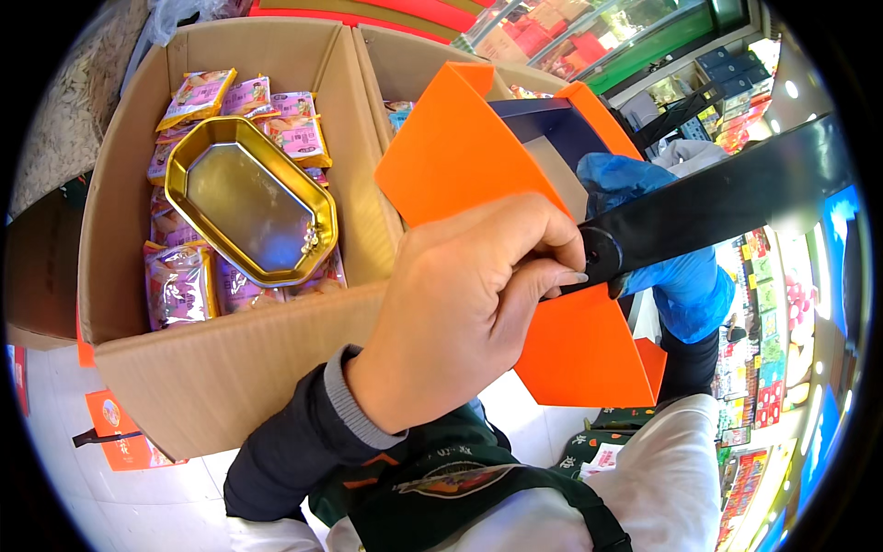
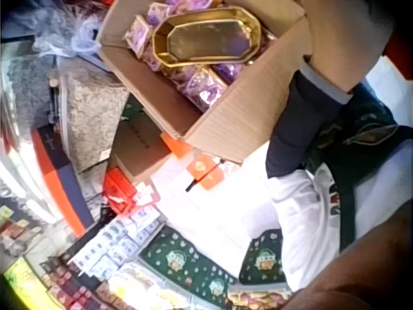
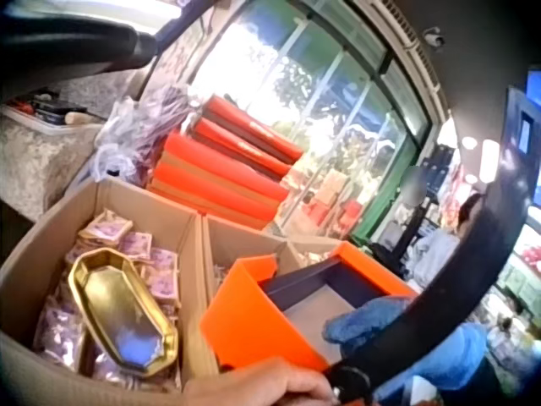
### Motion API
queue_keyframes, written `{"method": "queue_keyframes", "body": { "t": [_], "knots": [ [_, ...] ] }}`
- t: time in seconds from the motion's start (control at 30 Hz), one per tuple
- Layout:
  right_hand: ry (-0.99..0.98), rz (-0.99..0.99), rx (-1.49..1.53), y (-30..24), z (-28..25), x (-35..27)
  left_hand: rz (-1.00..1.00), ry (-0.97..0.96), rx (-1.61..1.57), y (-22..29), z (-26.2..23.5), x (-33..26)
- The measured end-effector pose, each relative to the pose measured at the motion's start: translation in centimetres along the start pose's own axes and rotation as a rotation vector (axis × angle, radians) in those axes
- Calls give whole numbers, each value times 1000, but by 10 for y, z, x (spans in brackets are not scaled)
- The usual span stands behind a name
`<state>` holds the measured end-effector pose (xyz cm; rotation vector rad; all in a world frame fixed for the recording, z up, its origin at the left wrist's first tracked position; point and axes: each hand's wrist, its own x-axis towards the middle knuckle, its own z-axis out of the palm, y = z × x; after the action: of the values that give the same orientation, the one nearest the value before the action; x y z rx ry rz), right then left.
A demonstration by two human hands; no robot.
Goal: The person assembles orange and blue cardboard boxes by inserting black fabric handles into slots. They use a knife to cut the handle straps and a screwdriver to tighten screws securing the handles to the box frame.
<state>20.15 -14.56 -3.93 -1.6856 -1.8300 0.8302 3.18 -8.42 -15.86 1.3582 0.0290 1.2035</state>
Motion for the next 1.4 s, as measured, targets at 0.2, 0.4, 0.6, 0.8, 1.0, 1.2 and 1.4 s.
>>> {"method": "queue_keyframes", "body": {
  "t": [0.2, 0.4, 0.6, 0.8, 1.0, 1.2, 1.4],
  "knots": [
    [-59, -244, 28, 2, -7, 6, 49, 3, 72, 3, -1, 4],
    [-151, -213, 59, 7, -16, 7, -4, -22, 64, 8, -1, 7],
    [16, 14, 132, -8, -5, 7, -99, -52, 67, 13, -2, 10],
    [-17, -105, 158, 2, -7, 4, -96, -41, 200, 22, 1, 12],
    [-114, -183, 141, 2, -12, 5, -63, -45, 304, 28, 0, 16],
    [-112, -156, 239, 3, -9, 5, 67, 1, 433, 30, 1, 18],
    [-138, -101, 158, 2, -13, 6, -130, -61, 184, 26, 1, 25]
  ]
}}
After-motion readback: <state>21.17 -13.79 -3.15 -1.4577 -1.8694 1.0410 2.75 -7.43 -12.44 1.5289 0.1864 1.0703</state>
